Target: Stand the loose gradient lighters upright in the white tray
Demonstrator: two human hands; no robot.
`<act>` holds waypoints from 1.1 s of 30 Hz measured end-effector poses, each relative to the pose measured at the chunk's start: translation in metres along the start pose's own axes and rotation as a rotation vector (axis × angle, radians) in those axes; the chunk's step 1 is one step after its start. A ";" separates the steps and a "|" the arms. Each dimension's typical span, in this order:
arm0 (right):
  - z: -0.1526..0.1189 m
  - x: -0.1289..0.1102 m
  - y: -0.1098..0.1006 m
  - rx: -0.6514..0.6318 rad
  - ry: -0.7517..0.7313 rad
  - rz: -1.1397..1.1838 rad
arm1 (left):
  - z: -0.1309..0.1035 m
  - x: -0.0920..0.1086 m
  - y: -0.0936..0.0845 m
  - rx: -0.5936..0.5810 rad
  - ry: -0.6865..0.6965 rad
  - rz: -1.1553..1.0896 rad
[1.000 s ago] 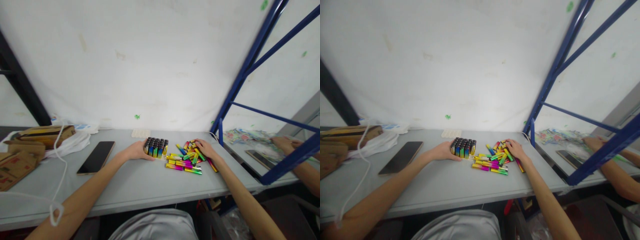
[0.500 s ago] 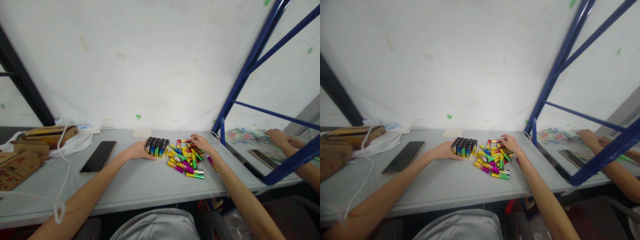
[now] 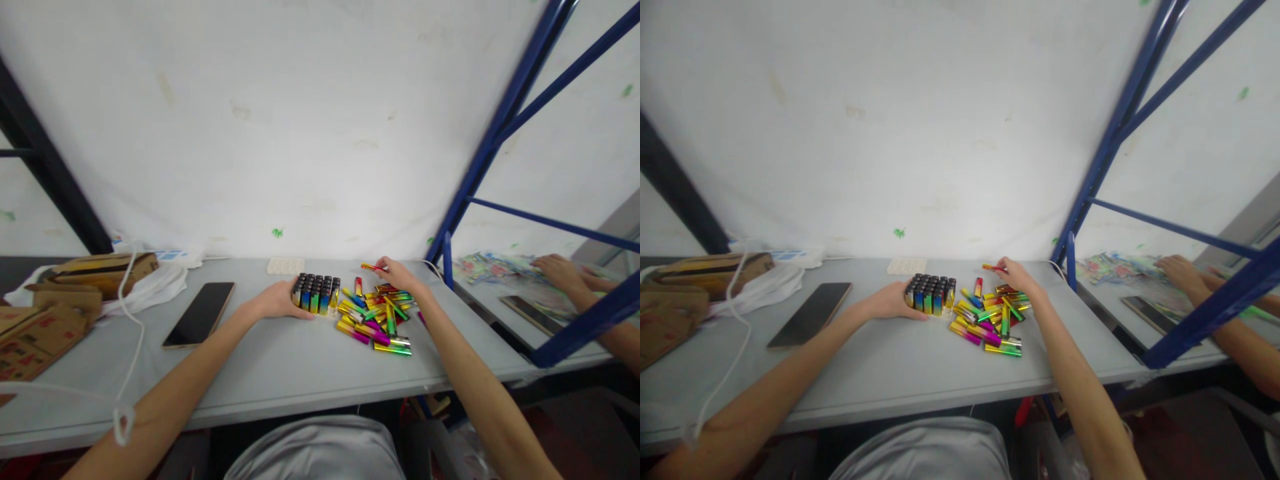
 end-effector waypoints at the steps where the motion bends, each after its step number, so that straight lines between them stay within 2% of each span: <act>1: -0.001 -0.004 0.001 0.002 0.008 0.050 | 0.000 0.001 0.000 -0.001 0.006 0.001; 4: 0.001 -0.024 0.002 0.047 -0.034 0.204 | 0.000 0.003 -0.001 0.004 0.016 0.003; 7: 0.007 -0.051 0.006 0.107 -0.078 0.456 | 0.000 0.003 0.000 -0.005 0.006 0.019; 11: 0.008 -0.081 0.020 0.133 0.021 0.850 | -0.001 0.004 0.000 -0.010 0.009 0.023; 15: -0.006 -0.104 0.039 0.040 0.099 1.105 | -0.003 0.006 -0.001 -0.020 -0.006 0.007; 19: -0.023 -0.118 0.054 -0.139 0.120 1.150 | -0.003 0.007 -0.002 -0.019 -0.002 0.002; 21: -0.028 -0.121 0.059 -0.180 0.141 1.135 | -0.003 0.007 -0.002 -0.015 0.005 -0.004; 30: -0.035 -0.119 0.080 -0.151 0.368 1.141 | -0.002 0.005 -0.001 -0.009 -0.012 -0.017; 33: -0.037 -0.119 0.081 -0.104 0.391 1.105 | -0.002 0.005 0.000 -0.015 -0.011 -0.023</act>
Point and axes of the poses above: each hand's wrist, its own z-axis towards the middle knuckle, its own y-axis out of the palm, x = y × z, the point moved 4 cm from there along z, towards the middle knuckle, and after that the axes turned 6 degrees about x, right-handed, at the moved point
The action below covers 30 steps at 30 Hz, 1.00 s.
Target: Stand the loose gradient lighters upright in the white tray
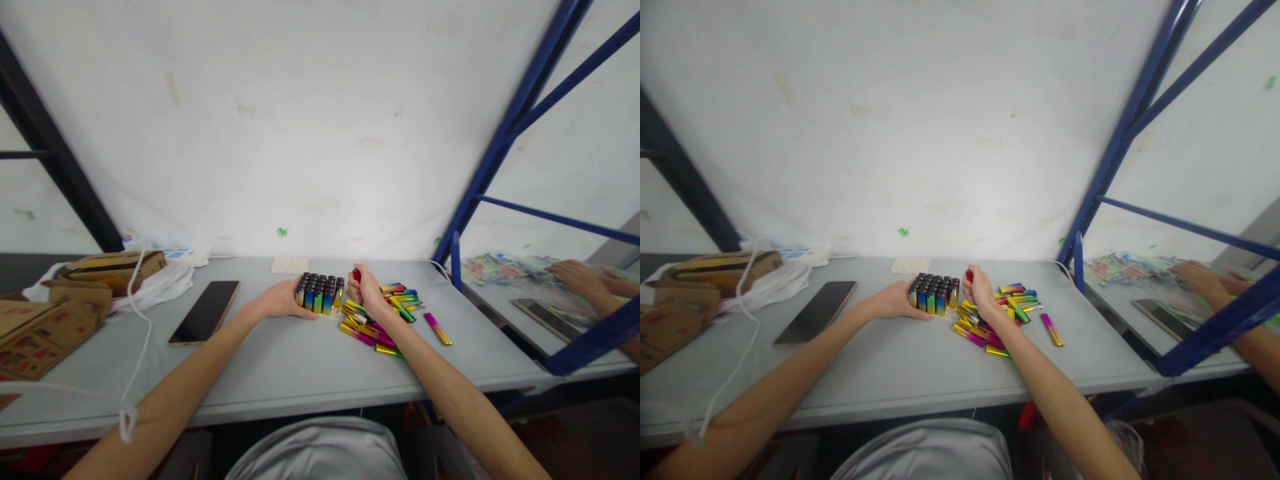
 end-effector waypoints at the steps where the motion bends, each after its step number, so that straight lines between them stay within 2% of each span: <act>1: -0.001 0.000 0.000 0.010 -0.015 -0.012 | 0.000 0.000 0.000 -0.002 0.004 -0.002; 8: -0.002 -0.001 0.001 0.023 -0.088 -0.083 | 0.000 0.001 -0.001 0.004 0.017 0.011; 12: -0.001 -0.008 -0.001 -0.023 -0.109 -0.071 | 0.000 0.000 -0.001 0.005 0.018 0.009; 16: -0.007 -0.020 -0.003 -0.028 -0.217 -0.129 | 0.000 0.000 0.000 -0.010 0.029 -0.005; 22: -0.027 -0.037 0.003 -0.161 -0.363 -0.294 | -0.001 0.001 -0.001 -0.003 0.007 0.025; 27: -0.030 -0.046 0.000 -0.034 -0.623 -0.511 | -0.002 0.003 -0.002 -0.006 0.008 0.020; 30: -0.028 -0.042 -0.002 -0.019 -0.699 -0.681 | -0.002 0.004 -0.002 -0.008 0.003 0.019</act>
Point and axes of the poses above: each hand's wrist, its own z-axis towards the middle knuckle, its own y-axis out of the palm, x = y × z, the point moved 4 cm from there along z, towards the middle knuckle, and after that the axes turned 6 degrees about x, right-handed, at the moved point
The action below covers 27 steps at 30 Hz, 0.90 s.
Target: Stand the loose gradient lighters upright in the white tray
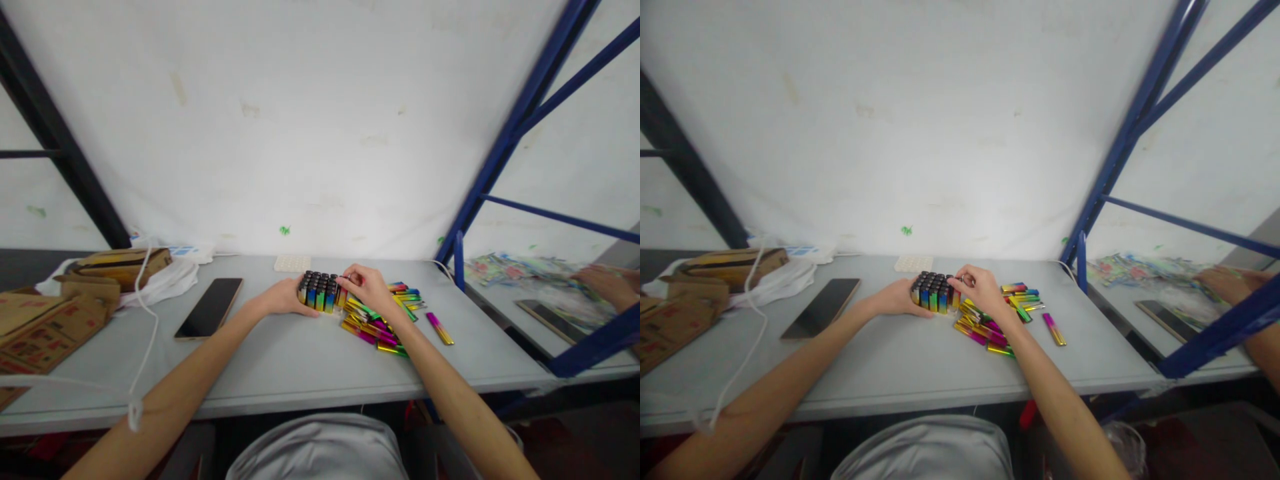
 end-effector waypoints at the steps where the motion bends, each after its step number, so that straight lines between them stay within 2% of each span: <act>1: -0.001 0.002 0.002 -0.028 -0.012 -0.023 | 0.000 0.000 0.000 -0.001 -0.004 0.005; 6: -0.005 0.007 0.009 -0.132 -0.065 -0.116 | 0.000 0.001 0.000 -0.001 -0.007 0.016; 27: -0.009 -0.002 0.006 -0.184 -0.082 -0.132 | 0.000 0.001 0.000 0.011 -0.018 0.024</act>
Point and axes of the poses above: each hand's wrist, its own z-axis towards the middle knuckle, its own y-axis out of the palm, x = y × z, the point moved 4 cm from there along z, towards the middle knuckle, and after that the axes turned 6 degrees about x, right-handed, at the moved point
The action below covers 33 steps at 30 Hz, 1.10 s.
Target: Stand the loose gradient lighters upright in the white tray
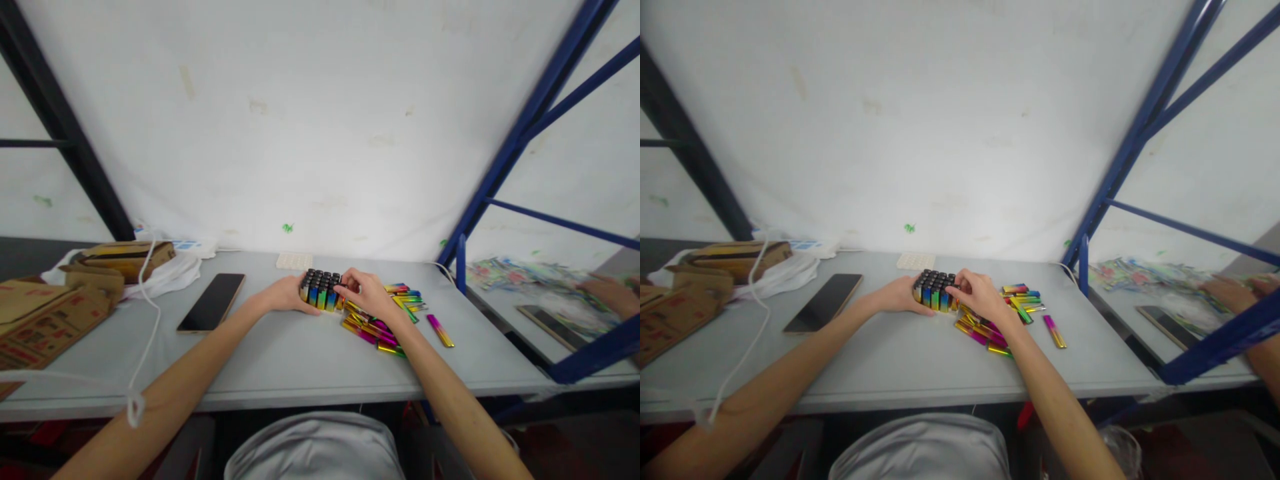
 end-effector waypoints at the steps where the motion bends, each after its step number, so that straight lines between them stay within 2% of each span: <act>1: 0.000 0.000 0.000 -0.009 0.002 0.004 | 0.000 0.000 0.000 0.002 -0.003 -0.003; 7: 0.001 0.000 -0.003 -0.018 0.000 0.030 | 0.000 -0.001 -0.001 0.020 0.010 -0.008; 12: 0.003 0.013 -0.022 0.058 0.016 -0.127 | 0.002 -0.002 0.001 0.000 0.006 0.008; 17: -0.001 0.040 -0.030 -0.127 0.065 -0.313 | 0.003 -0.005 0.002 0.008 0.005 -0.003; 21: -0.006 0.055 -0.023 -0.273 0.115 -0.379 | 0.003 -0.006 0.002 0.010 0.007 -0.010; 23: -0.008 0.061 -0.017 -0.304 0.139 -0.404 | 0.003 -0.006 0.002 0.007 0.000 -0.007; 26: -0.010 0.068 -0.011 -0.273 0.154 -0.417 | 0.003 -0.005 0.002 -0.002 0.006 -0.011; 30: -0.010 0.068 -0.010 -0.185 0.097 -0.370 | 0.003 -0.005 0.002 -0.002 0.005 -0.014; 33: -0.007 0.064 -0.015 -0.088 0.172 -0.258 | 0.003 -0.004 0.001 -0.002 0.004 -0.018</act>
Point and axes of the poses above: each hand's wrist, its own z-axis towards the middle knuckle, its own y-axis out of the palm, x = y × z, the point moved 4 cm from there along z, towards the middle knuckle, and after that the axes turned 6 degrees about x, right-handed, at the moved point
